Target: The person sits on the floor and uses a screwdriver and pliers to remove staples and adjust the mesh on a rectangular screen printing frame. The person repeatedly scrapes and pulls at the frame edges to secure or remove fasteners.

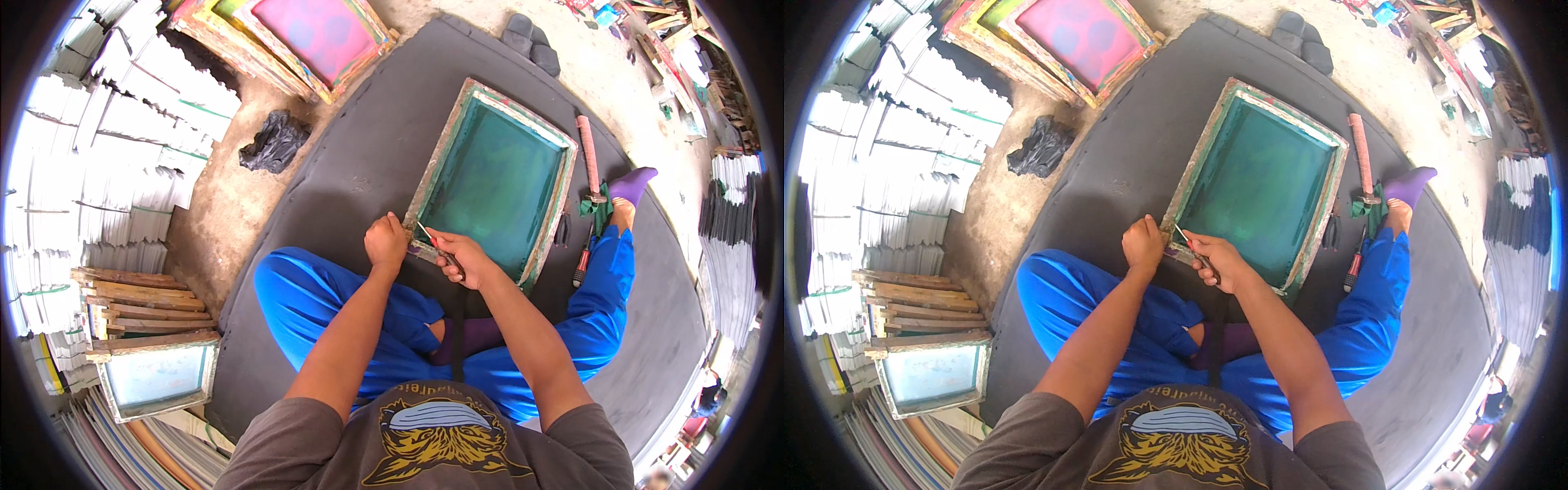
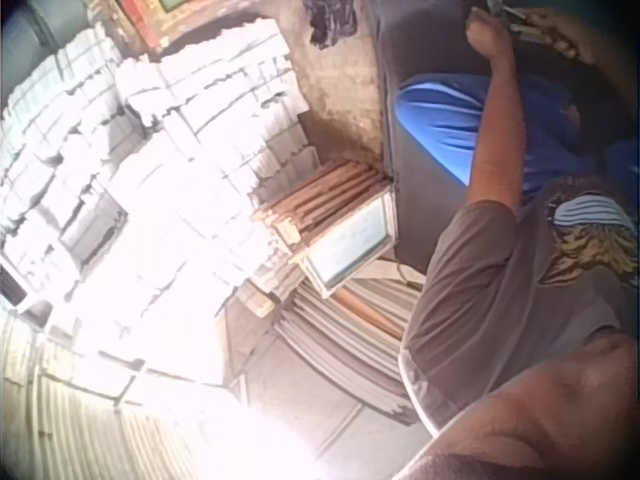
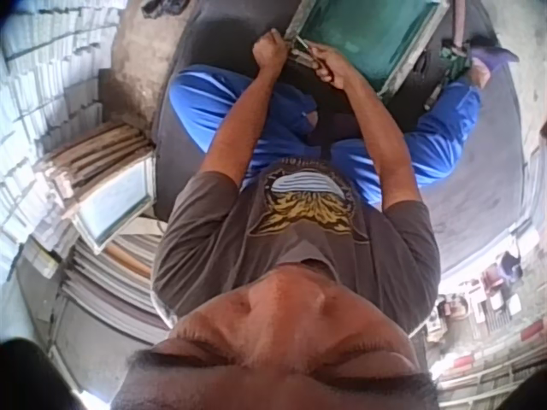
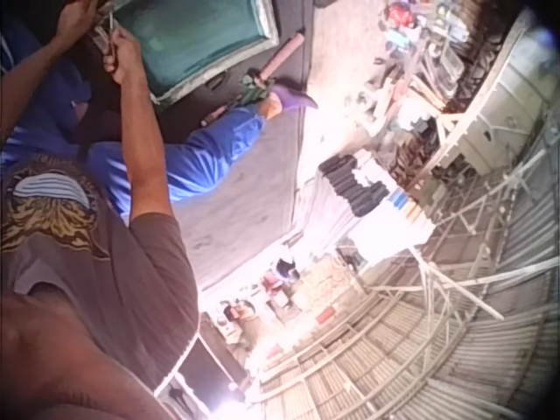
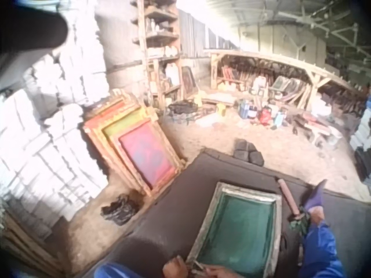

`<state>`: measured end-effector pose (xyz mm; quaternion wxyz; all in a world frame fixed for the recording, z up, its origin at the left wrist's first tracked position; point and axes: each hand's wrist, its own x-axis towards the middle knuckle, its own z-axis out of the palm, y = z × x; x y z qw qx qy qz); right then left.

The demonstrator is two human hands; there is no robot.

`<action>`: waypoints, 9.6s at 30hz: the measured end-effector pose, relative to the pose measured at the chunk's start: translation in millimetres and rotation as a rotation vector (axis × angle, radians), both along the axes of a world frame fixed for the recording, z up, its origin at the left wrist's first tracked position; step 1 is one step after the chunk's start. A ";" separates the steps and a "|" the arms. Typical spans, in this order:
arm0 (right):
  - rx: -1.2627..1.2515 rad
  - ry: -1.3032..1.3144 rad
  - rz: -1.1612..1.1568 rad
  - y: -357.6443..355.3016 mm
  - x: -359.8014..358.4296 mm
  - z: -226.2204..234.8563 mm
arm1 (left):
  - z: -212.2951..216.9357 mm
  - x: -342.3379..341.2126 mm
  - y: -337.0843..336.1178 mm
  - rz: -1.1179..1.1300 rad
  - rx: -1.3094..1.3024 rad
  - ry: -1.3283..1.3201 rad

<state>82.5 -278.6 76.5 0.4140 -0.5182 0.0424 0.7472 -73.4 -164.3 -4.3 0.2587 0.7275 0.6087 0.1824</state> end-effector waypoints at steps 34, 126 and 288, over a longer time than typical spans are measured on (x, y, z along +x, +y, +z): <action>0.124 -1.380 0.787 21.4 -28.7 37.5 | 3.2 3.1 -0.4 -0.034 -0.007 0.018; 0.122 -1.459 0.758 15.8 -36.0 32.1 | 4.0 2.8 0.5 -0.028 -0.042 0.026; 0.085 -0.474 0.241 9.0 9.6 -12.0 | 6.5 -1.7 -4.0 -0.268 0.245 -0.091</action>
